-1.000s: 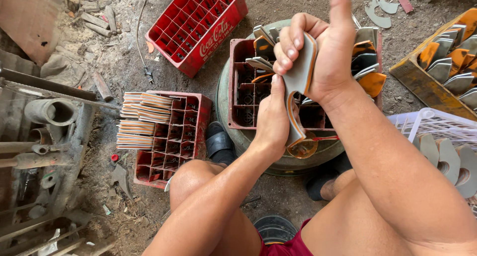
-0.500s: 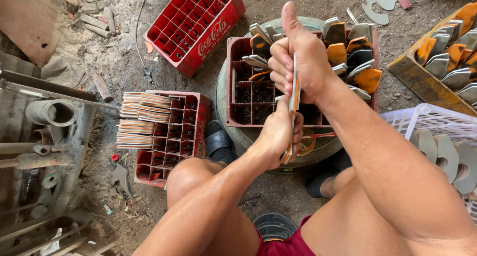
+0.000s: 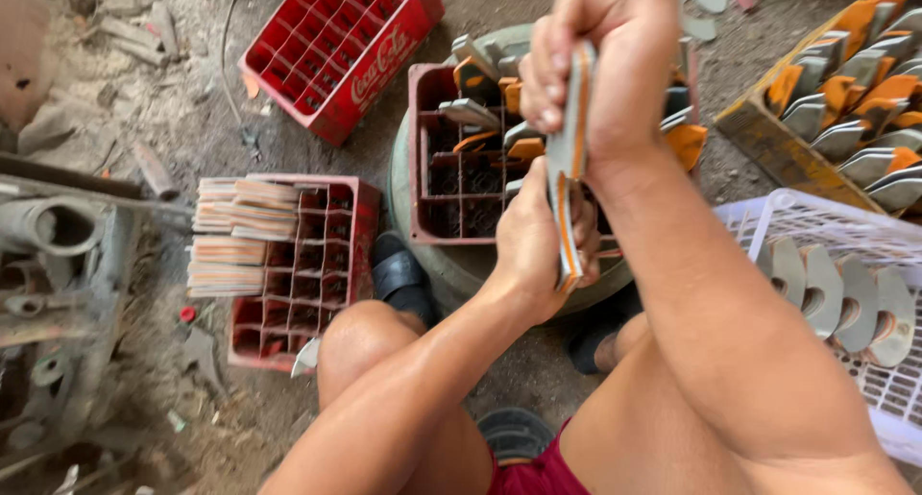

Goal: The person sits on the ground and repeatedly picks up orange and gray metal pieces from a crate, aligns them together, and places the assembled pairs into a white basket. The process is repeated for multiple units.

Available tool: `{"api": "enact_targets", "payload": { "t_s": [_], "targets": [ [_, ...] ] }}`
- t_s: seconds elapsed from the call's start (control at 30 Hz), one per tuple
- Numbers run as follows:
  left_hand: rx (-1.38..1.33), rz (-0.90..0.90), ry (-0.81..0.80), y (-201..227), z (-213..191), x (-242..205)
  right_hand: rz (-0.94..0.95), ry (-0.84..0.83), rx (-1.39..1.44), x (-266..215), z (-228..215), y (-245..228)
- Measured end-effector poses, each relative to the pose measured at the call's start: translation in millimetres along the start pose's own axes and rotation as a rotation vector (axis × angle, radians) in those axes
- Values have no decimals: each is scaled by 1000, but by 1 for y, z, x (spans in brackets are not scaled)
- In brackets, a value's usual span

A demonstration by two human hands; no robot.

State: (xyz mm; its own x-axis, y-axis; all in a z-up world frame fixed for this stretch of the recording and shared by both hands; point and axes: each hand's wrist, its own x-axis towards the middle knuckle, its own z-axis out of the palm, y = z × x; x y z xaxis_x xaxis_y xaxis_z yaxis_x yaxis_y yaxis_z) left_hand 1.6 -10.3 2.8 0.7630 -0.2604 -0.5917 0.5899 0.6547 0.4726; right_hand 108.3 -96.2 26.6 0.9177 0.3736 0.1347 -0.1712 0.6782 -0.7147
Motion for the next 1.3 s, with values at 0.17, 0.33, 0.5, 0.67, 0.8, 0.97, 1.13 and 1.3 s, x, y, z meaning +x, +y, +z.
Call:
{"api": "enact_targets", "payload": {
  "t_s": [0.17, 0.33, 0.5, 0.67, 0.8, 0.97, 1.13, 1.3],
  "targets": [
    [-240, 137, -306, 37, -8, -2, -103, -201, -601, -14, 20, -20],
    [212, 14, 39, 34, 7, -19, -51, -406, -1277, -43, 24, -66],
    [946, 303, -170, 33, 9, -33, 151, -21, -1259, -94, -6, -135],
    [1396, 308, -49, 54, -21, -48, -30, 331, -1445, -184, -108, -168],
    [1593, 111, 135, 59, -44, -46, 345, 696, -1496, -260, -206, -151],
    [1405, 116, 317, 53, -71, -22, 647, 895, -1656, -315, -315, -80],
    [1514, 48, 453, 48, -82, -5, 755, 925, -1753, -322, -381, -7],
    [1608, 96, 342, 48, -84, -1, 747, 946, -1739, -319, -401, 22]
  ]
}}
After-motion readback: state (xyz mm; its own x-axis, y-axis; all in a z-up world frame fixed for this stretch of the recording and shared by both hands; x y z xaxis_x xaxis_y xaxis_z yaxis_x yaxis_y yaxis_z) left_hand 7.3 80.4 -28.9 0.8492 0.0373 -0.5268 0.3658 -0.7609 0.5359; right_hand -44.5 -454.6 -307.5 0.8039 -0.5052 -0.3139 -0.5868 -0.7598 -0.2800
